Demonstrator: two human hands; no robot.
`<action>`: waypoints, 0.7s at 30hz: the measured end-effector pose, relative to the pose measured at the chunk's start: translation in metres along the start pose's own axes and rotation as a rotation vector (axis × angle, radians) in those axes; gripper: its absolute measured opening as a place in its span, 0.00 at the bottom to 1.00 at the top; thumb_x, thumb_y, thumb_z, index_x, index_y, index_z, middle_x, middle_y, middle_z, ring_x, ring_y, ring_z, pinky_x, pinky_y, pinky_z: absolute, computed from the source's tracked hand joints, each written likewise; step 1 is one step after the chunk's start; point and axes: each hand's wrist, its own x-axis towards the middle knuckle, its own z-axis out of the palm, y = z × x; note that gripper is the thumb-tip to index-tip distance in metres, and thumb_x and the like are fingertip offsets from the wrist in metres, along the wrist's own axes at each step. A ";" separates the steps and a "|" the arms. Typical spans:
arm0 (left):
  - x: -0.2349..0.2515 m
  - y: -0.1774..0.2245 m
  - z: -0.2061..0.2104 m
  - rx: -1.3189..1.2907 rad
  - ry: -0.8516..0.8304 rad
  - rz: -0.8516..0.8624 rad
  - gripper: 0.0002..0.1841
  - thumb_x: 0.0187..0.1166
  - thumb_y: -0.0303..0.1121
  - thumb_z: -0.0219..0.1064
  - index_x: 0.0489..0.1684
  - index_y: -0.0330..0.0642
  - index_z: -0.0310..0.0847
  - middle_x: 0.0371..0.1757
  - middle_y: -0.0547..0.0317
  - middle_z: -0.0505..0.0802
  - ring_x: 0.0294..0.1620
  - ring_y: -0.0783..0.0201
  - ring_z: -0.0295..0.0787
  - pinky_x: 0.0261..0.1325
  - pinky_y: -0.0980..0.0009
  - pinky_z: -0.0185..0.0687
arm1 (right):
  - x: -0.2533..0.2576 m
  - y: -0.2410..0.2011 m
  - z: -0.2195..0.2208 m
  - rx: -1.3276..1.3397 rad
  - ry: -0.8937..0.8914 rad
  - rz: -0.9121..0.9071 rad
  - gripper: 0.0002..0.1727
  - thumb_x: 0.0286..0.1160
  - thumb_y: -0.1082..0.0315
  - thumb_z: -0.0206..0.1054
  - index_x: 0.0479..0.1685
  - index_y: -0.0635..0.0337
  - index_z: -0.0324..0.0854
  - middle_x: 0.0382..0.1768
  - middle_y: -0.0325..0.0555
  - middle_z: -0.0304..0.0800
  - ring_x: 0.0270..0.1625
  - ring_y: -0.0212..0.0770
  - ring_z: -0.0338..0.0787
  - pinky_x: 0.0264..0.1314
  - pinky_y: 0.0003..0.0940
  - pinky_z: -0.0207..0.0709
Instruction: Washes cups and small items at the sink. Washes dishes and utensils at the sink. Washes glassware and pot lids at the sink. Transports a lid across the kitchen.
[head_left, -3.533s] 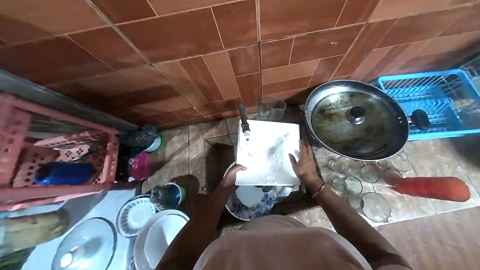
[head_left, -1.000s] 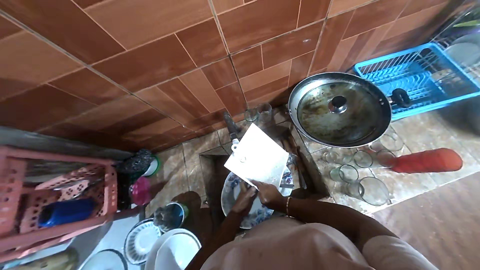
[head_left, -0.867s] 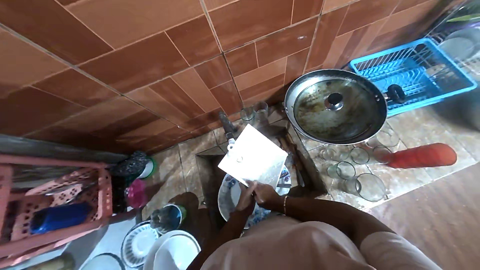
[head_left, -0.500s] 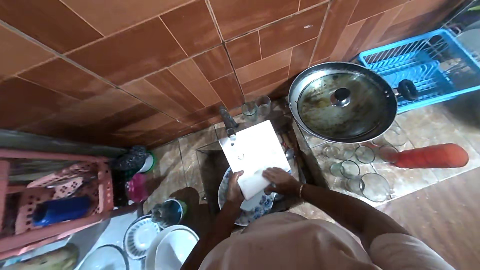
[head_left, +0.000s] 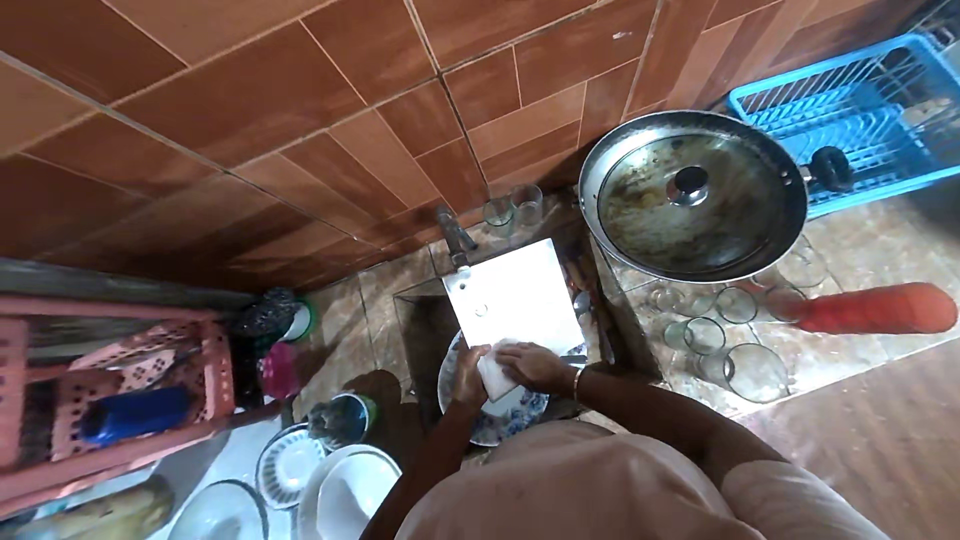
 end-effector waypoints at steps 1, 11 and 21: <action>-0.002 0.002 0.001 0.011 0.012 -0.005 0.35 0.74 0.30 0.59 0.86 0.39 0.54 0.61 0.46 0.87 0.53 0.61 0.90 0.53 0.61 0.90 | -0.004 0.013 -0.004 -0.037 0.003 0.033 0.28 0.94 0.53 0.43 0.79 0.58 0.77 0.82 0.50 0.77 0.87 0.53 0.71 0.89 0.52 0.60; 0.004 -0.001 0.005 0.039 0.019 -0.007 0.32 0.77 0.31 0.57 0.85 0.39 0.57 0.61 0.46 0.86 0.54 0.61 0.89 0.54 0.60 0.88 | 0.009 -0.006 -0.004 0.036 0.016 0.196 0.29 0.92 0.53 0.49 0.84 0.59 0.72 0.81 0.61 0.74 0.86 0.60 0.70 0.88 0.53 0.61; -0.010 0.022 -0.014 0.047 0.068 -0.049 0.32 0.79 0.37 0.57 0.86 0.44 0.57 0.62 0.49 0.88 0.54 0.62 0.91 0.53 0.61 0.90 | -0.052 0.037 -0.003 -0.357 0.263 -0.055 0.25 0.87 0.59 0.59 0.76 0.63 0.78 0.75 0.57 0.84 0.81 0.55 0.80 0.89 0.60 0.60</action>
